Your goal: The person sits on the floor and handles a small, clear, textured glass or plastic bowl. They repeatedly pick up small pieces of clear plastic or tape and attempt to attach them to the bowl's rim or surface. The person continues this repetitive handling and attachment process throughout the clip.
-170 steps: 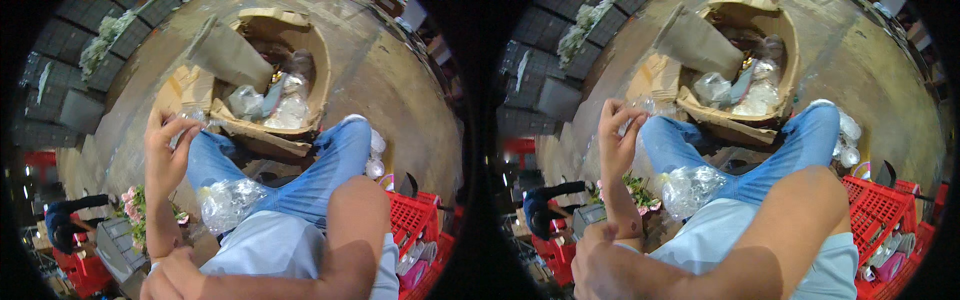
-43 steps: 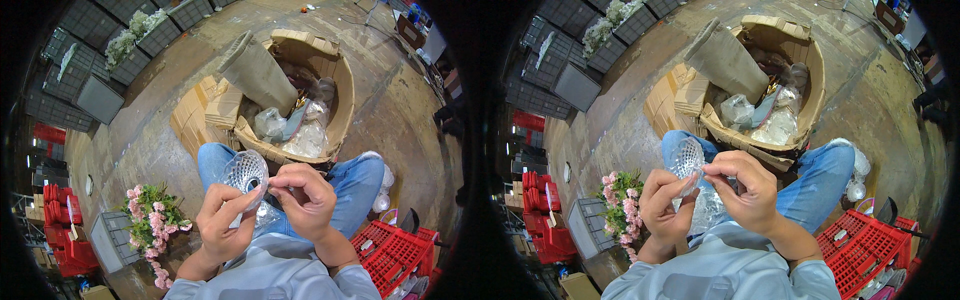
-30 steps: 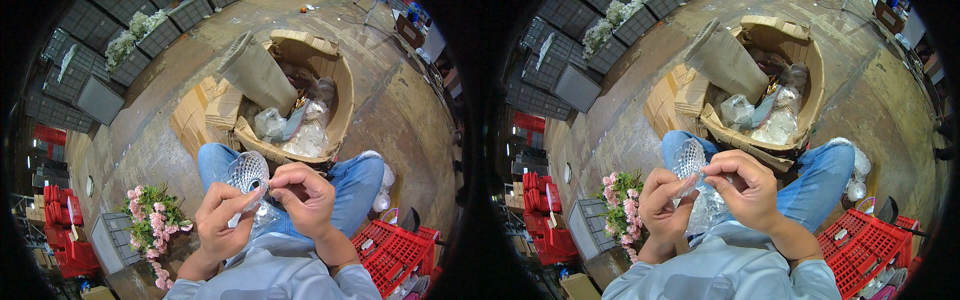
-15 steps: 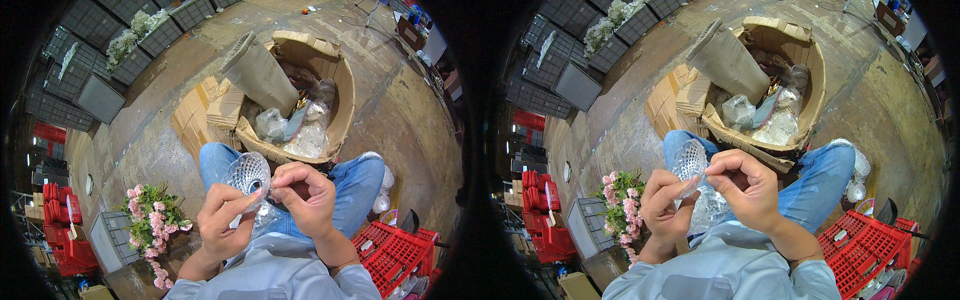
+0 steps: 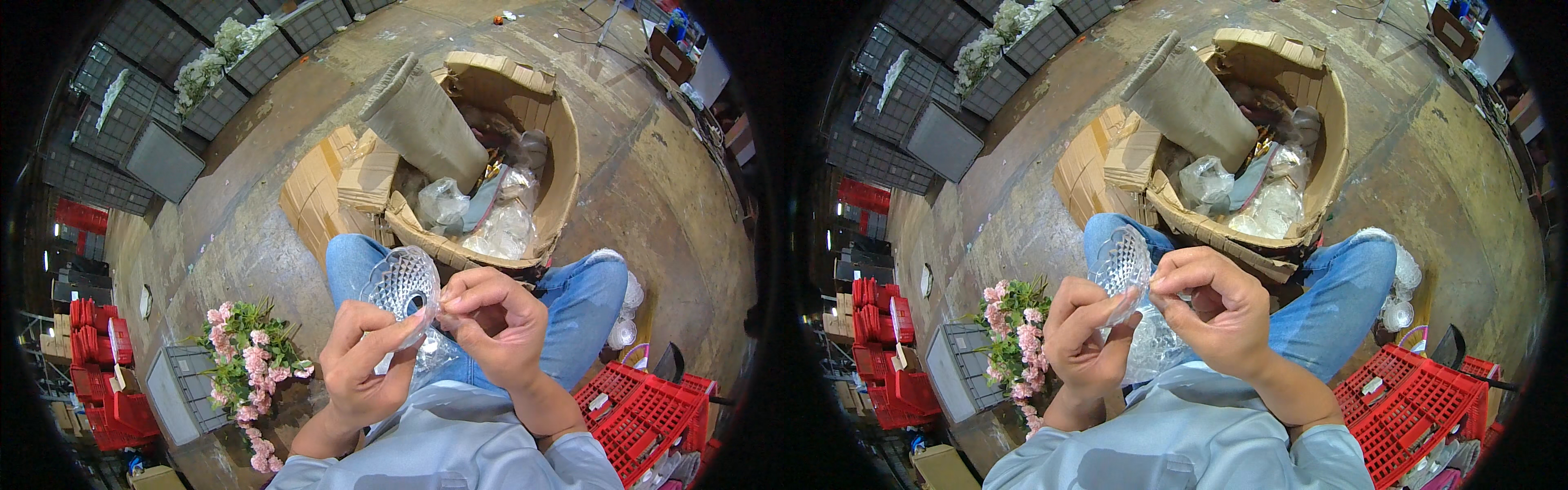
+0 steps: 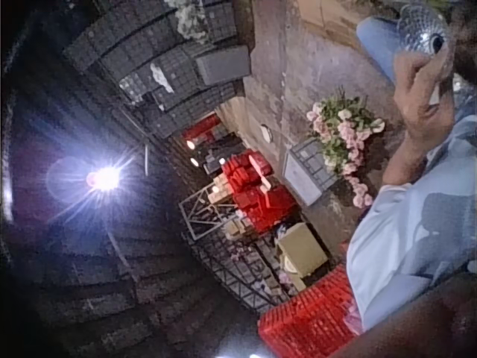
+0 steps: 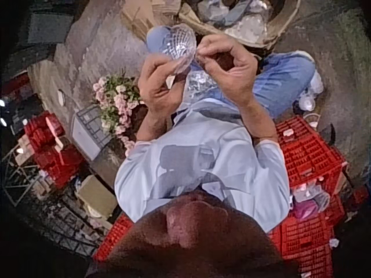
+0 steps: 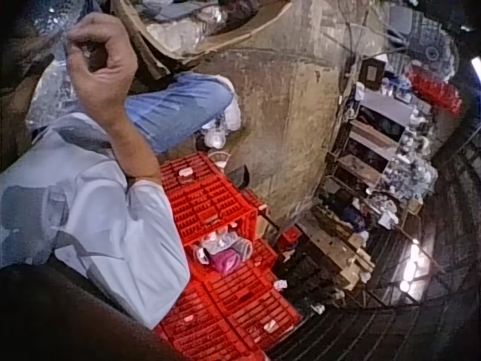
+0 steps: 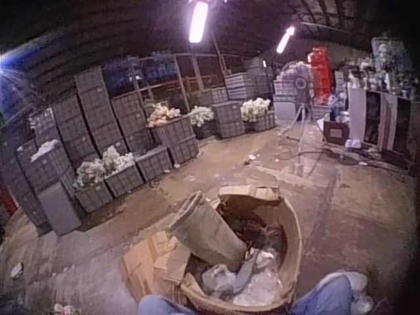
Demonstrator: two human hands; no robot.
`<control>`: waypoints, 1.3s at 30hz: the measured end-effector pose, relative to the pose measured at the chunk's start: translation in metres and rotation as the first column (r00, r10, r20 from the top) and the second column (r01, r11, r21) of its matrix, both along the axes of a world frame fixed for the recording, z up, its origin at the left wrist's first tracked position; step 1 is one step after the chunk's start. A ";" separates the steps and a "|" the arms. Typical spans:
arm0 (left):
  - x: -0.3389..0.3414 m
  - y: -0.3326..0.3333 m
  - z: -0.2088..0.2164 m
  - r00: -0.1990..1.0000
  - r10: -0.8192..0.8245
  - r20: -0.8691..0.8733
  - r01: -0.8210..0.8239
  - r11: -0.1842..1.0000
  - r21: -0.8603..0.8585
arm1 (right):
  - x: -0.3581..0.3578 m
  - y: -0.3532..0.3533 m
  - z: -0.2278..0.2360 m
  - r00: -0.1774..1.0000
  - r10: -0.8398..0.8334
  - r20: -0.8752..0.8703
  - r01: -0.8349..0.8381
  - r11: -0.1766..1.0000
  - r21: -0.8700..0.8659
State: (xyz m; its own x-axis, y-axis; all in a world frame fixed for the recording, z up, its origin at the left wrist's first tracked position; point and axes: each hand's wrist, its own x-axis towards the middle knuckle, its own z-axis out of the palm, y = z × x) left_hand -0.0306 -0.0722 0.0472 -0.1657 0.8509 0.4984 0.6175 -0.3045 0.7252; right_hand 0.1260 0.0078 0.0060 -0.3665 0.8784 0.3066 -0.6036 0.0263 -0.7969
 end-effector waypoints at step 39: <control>-0.002 0.001 0.005 1.000 -0.029 -0.005 0.029 1.000 -0.009 | -0.001 0.008 -0.002 0.978 -0.195 0.075 0.162 0.934 0.318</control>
